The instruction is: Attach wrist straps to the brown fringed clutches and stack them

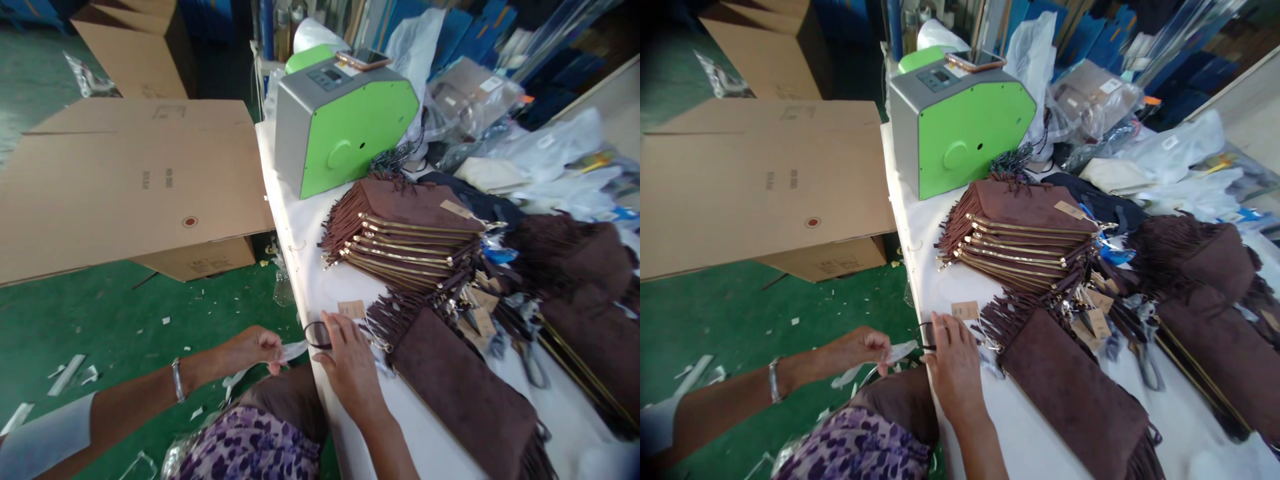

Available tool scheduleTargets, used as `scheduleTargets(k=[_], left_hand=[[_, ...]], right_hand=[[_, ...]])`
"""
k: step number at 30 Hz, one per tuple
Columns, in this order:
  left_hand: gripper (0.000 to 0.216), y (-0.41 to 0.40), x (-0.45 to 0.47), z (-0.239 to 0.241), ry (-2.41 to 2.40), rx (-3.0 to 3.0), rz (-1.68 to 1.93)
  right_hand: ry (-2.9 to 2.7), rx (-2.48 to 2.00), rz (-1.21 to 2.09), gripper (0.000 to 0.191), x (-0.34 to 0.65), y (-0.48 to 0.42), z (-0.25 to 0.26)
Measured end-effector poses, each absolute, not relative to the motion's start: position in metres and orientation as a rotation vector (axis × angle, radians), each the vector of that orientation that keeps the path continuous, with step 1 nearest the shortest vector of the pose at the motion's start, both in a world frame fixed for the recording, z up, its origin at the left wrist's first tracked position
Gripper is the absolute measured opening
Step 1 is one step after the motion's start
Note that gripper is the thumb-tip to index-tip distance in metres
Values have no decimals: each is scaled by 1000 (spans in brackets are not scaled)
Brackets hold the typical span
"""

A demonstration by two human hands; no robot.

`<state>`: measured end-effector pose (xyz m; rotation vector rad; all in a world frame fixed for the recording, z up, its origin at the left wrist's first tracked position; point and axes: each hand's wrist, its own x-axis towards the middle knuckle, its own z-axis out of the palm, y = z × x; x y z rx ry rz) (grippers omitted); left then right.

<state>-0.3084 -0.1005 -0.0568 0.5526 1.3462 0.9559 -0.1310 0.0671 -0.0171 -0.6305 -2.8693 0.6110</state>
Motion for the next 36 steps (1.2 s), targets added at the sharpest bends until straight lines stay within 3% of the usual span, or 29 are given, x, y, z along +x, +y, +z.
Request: scheduleTargets(k=[2, 5, 10, 14, 20, 36], left_hand=[[33, -99, -307, -56, 1355, 563, 964], [27, -94, -304, -54, 1376, 566, 1005], [29, -85, -301, -54, 1480, 521, 1081], [27, -78, -299, -61, 1531, 508, 1105], [25, -72, -299, -63, 1623, 520, 1179], [20, -70, -296, -36, 1842, 623, 1158]], right_hand=[[-2955, -583, 607, 53, -130, 72, -21], [-2942, -615, 656, 29, -129, 75, -25], [-2735, -842, 993, 15, -120, 85, -16], [-2742, -946, 1231, 21, -114, 93, -6], [-2679, -752, 1354, 35, -116, 95, -3], [-2655, -912, 1274, 24, -118, 94, 4]])
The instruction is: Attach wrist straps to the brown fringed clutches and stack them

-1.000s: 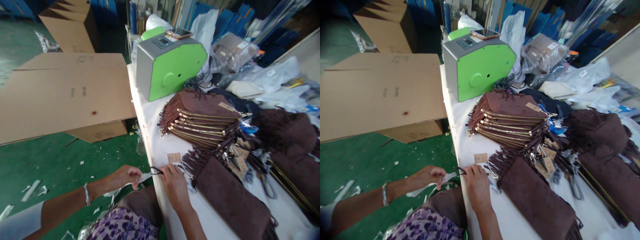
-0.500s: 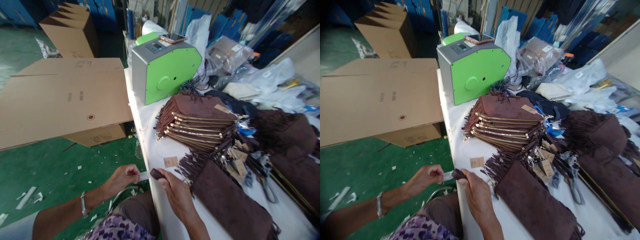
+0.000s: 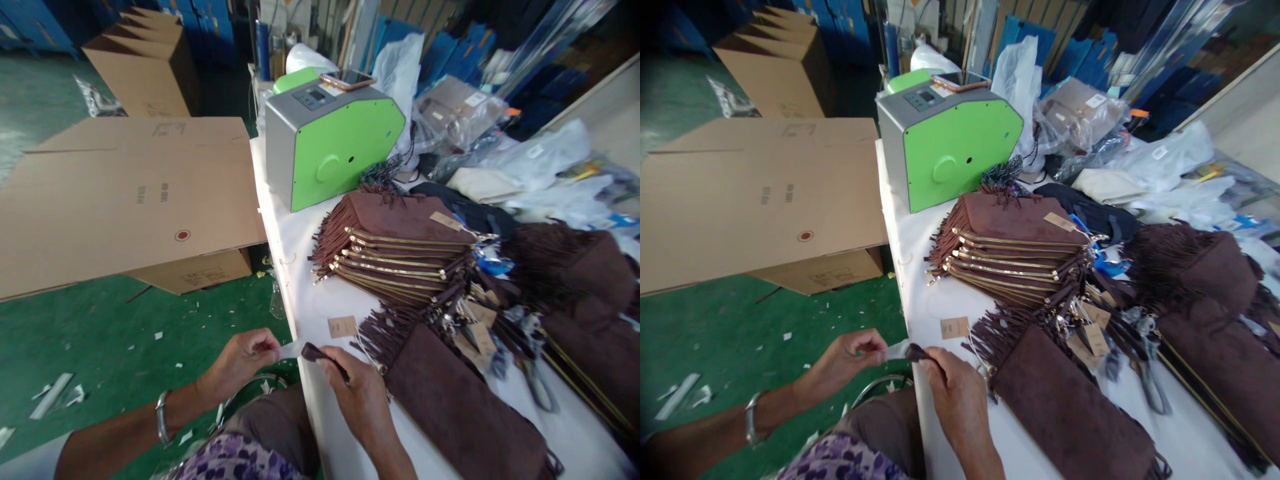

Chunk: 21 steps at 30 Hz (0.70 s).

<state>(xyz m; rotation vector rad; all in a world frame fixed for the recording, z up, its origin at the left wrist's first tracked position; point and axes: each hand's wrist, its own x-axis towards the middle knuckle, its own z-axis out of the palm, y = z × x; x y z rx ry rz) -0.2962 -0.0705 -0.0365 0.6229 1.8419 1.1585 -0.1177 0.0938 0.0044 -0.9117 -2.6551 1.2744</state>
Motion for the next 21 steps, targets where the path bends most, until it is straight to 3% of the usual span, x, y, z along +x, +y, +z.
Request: scheduleTargets(k=[21], left_hand=[[15, -74, -289, -30, 2074, 1073, 1038]], right_hand=[[-2839, -850, 1053, 20, -113, 90, 4]])
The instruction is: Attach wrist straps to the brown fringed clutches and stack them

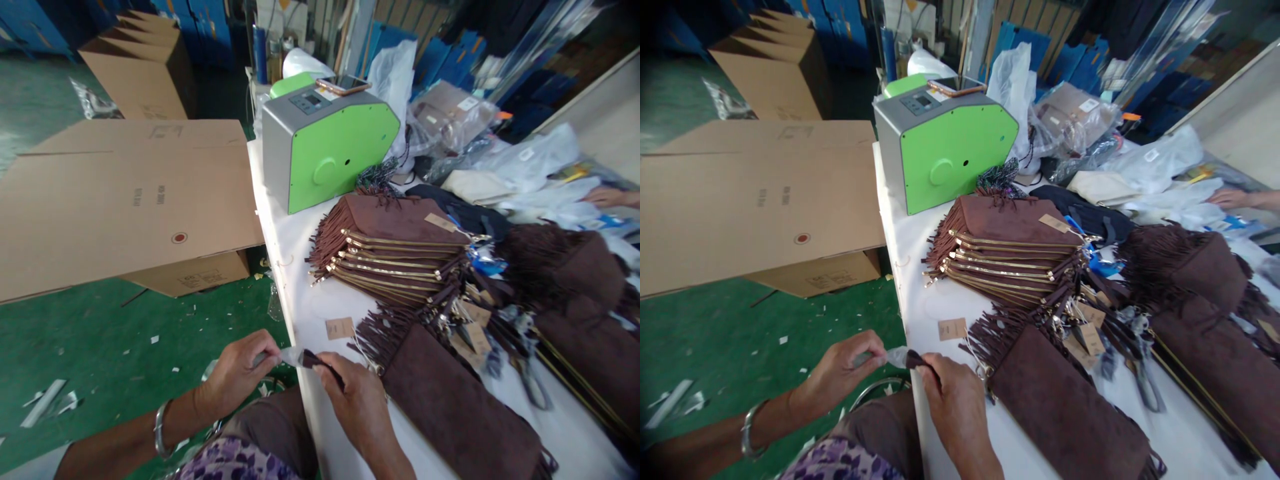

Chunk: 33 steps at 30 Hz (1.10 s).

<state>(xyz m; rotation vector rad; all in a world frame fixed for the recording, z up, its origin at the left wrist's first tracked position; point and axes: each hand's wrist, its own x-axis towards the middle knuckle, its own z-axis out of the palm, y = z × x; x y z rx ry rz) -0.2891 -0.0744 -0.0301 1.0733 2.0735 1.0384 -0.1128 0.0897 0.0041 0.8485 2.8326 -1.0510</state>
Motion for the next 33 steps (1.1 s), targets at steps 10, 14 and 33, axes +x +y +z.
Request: scheduleTargets(k=[10, 14, 33], left_hand=[[25, -70, -280, -32, 1756, 871, 958], [36, -69, -274, -40, 1524, 832, 1026], [33, -83, -274, -40, 1537, 626, 682]], right_hand=[[2850, 667, -886, 16, -115, 90, 10], [2836, 661, -821, 11, -118, 88, 9], [2971, 490, -739, 25, -89, 95, 2]])
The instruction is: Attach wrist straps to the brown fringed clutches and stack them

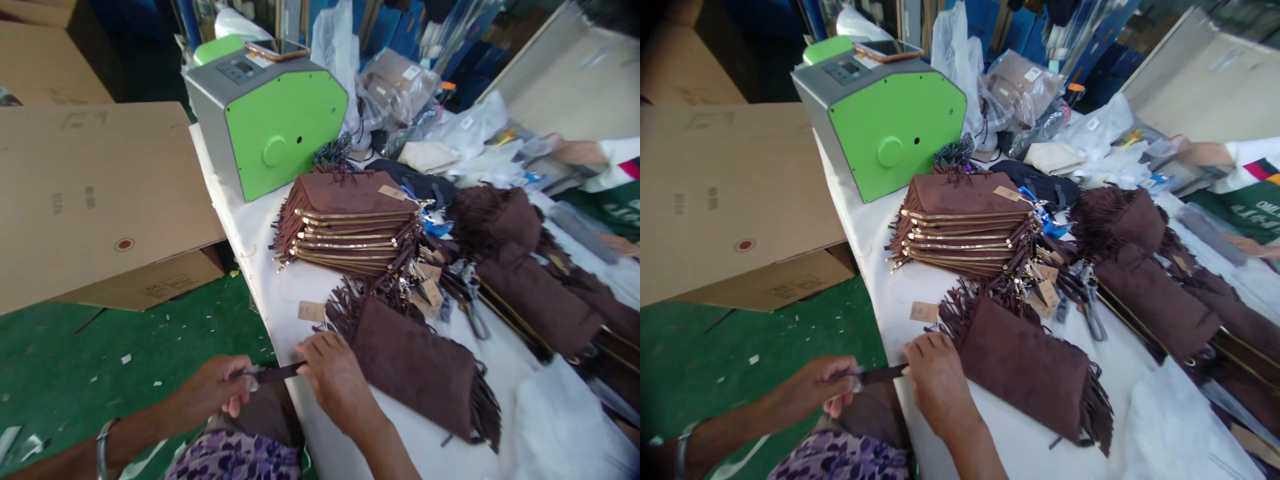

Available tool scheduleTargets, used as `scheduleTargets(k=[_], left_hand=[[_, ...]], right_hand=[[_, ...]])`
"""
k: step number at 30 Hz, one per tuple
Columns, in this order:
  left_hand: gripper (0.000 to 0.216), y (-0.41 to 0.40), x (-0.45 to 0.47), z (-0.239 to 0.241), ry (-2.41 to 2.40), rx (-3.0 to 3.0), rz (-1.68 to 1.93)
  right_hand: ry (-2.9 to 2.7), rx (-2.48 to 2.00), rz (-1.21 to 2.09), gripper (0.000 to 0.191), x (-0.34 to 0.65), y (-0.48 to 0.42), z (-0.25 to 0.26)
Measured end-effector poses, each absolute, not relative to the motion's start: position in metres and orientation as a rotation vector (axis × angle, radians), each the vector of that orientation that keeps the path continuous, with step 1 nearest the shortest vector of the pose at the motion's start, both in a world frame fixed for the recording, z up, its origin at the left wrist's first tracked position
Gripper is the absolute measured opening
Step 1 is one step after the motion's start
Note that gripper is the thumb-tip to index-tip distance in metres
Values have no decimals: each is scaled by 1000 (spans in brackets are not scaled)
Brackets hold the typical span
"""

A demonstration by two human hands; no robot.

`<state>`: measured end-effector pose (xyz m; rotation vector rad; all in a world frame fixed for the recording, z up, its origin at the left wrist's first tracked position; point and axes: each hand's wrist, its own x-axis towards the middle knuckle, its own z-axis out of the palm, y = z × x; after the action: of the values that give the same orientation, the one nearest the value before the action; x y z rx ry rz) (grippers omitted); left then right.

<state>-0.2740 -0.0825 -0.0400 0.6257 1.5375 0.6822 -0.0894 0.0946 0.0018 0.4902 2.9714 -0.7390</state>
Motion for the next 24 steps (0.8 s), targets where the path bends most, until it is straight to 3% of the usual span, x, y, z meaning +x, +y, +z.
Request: scheduleTargets(k=[7, 14, 24], left_hand=[[29, -102, -285, -48, 1482, 568, 633], [29, -81, -270, -46, 1486, 744, 585], [46, -56, -238, -41, 1353, 561, 616]], right_hand=[[2978, 653, -656, 9, -66, 109, -15], [3012, 684, -934, 18, -50, 95, -14], [3099, 691, -857, 13, -45, 79, -33]])
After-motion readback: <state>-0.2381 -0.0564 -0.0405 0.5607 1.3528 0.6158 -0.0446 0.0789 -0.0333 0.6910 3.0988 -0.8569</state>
